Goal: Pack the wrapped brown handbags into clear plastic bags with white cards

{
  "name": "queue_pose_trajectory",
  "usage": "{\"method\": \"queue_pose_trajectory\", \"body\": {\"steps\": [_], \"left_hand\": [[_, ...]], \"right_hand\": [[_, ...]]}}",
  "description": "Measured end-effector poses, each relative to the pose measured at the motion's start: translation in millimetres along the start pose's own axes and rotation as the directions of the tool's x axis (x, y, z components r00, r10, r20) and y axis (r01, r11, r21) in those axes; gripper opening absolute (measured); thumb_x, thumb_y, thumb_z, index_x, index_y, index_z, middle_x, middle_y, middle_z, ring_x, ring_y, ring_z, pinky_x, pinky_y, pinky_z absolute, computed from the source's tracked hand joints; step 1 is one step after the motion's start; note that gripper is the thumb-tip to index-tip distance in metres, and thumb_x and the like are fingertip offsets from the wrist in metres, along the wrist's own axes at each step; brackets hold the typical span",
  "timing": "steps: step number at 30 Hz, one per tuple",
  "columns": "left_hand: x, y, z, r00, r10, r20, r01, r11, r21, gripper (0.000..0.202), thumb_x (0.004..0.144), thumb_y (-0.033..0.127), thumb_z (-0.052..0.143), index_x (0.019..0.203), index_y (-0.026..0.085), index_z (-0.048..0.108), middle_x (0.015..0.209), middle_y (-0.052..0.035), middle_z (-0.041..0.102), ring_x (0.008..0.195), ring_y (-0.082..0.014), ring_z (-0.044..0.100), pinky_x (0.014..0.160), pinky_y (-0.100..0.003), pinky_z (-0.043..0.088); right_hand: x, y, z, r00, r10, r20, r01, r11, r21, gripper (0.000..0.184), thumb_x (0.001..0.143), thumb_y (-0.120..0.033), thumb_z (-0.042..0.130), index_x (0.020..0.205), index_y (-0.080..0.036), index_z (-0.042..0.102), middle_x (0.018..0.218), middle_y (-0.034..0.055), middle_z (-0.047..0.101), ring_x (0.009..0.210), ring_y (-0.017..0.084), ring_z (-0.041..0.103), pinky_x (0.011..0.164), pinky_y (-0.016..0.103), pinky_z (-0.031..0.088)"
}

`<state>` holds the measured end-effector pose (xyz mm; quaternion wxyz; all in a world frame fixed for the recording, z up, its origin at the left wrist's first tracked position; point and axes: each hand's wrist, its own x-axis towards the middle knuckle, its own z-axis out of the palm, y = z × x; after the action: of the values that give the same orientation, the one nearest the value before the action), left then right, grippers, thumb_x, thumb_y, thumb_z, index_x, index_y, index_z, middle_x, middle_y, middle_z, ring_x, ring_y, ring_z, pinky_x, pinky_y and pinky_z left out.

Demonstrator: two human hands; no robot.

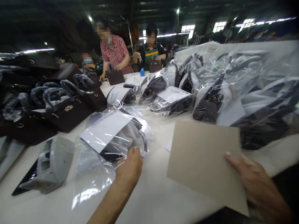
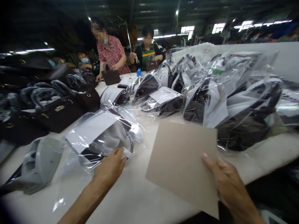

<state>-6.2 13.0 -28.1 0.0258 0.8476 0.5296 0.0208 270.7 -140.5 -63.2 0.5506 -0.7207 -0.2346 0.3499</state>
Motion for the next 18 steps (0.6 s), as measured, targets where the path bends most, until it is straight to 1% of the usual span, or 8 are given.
{"method": "queue_pose_trajectory", "body": {"steps": [1,2,3,5,7,10,13,18], "left_hand": [[1,-5,1.4,0.993,-0.014,0.117,0.004,0.996,0.088,0.024,0.078,0.016,0.046,0.098,0.013,0.057,0.097,-0.0146,0.062,0.071,-0.0285,0.064,0.057,-0.039,0.049],[2,-10,2.6,0.981,-0.02,0.192,-0.006,0.991,0.136,0.022,0.076,0.014,0.047,0.093,0.013,0.06,0.092,-0.0145,0.064,0.069,-0.029,0.064,0.056,-0.038,0.048],[3,-13,3.1,0.973,-0.017,0.229,-0.019,0.988,0.156,0.02,0.075,0.013,0.046,0.088,0.013,0.061,0.087,-0.0138,0.065,0.069,-0.0297,0.064,0.055,-0.037,0.048],[5,-19,0.7,0.97,0.002,0.243,-0.04,0.987,0.152,0.02,0.078,0.017,0.043,0.082,0.016,0.062,0.081,-0.0114,0.065,0.071,-0.0299,0.064,0.057,-0.036,0.047],[5,-26,-6.5,0.977,0.022,0.213,-0.051,0.99,0.13,0.024,0.083,0.023,0.037,0.086,0.019,0.06,0.088,-0.0099,0.065,0.075,-0.0281,0.064,0.06,-0.035,0.045],[2,-40,-20.4,0.99,0.017,0.143,-0.027,0.997,0.069,0.025,0.086,0.03,0.033,0.089,0.02,0.056,0.092,-0.0084,0.063,0.081,-0.0249,0.061,0.065,-0.031,0.042],[2,-52,-27.8,0.998,-0.001,0.062,0.001,1.0,0.006,0.024,0.086,0.034,0.032,0.084,0.02,0.052,0.086,-0.0056,0.062,0.076,-0.0199,0.058,0.063,-0.026,0.038],[3,-59,-25.8,1.0,-0.009,-0.02,0.008,0.998,-0.065,0.024,0.086,0.038,0.034,0.086,0.021,0.051,0.08,-0.0014,0.059,0.071,-0.0156,0.055,0.061,-0.022,0.036]], "right_hand": [[-6,-3,13,0.982,0.15,0.114,-0.162,0.981,0.11,0.041,0.07,-0.042,0.063,0.105,-0.023,0.057,0.07,0.006,0.065,0.049,0.016,0.057,0.041,0.026,0.044],[-11,-6,26,0.945,0.239,0.225,-0.279,0.946,0.168,0.042,0.068,-0.041,0.065,0.103,-0.021,0.057,0.065,0.0032,0.062,0.042,0.012,0.052,0.036,0.022,0.039],[-16,-7,40,0.906,0.278,0.318,-0.349,0.917,0.194,0.041,0.067,-0.039,0.066,0.101,-0.019,0.056,0.06,0.0006,0.059,0.038,0.009,0.046,0.031,0.018,0.033],[-22,-8,63,0.847,0.294,0.443,-0.422,0.879,0.222,0.032,0.068,-0.036,0.064,0.092,-0.016,0.056,0.055,-0.0024,0.054,0.035,0.006,0.04,0.027,0.014,0.023],[-24,-11,80,0.815,0.286,0.503,-0.466,0.839,0.279,0.022,0.069,-0.031,0.061,0.082,-0.015,0.055,0.055,-0.0033,0.051,0.037,0.006,0.04,0.028,0.014,0.023],[-19,-20,96,0.846,0.225,0.483,-0.425,0.832,0.357,0.011,0.071,-0.024,0.055,0.074,-0.014,0.052,0.052,-0.004,0.049,0.04,0.007,0.043,0.031,0.015,0.03],[-14,-29,110,0.897,0.165,0.411,-0.327,0.873,0.362,0.009,0.074,-0.021,0.049,0.073,-0.013,0.052,0.052,-0.0032,0.051,0.041,0.007,0.046,0.032,0.015,0.034],[-19,-43,144,0.899,0.129,0.419,-0.302,0.875,0.378,0.01,0.075,-0.02,0.045,0.073,-0.012,0.052,0.054,-0.0009,0.055,0.044,0.009,0.05,0.036,0.017,0.041]]}}
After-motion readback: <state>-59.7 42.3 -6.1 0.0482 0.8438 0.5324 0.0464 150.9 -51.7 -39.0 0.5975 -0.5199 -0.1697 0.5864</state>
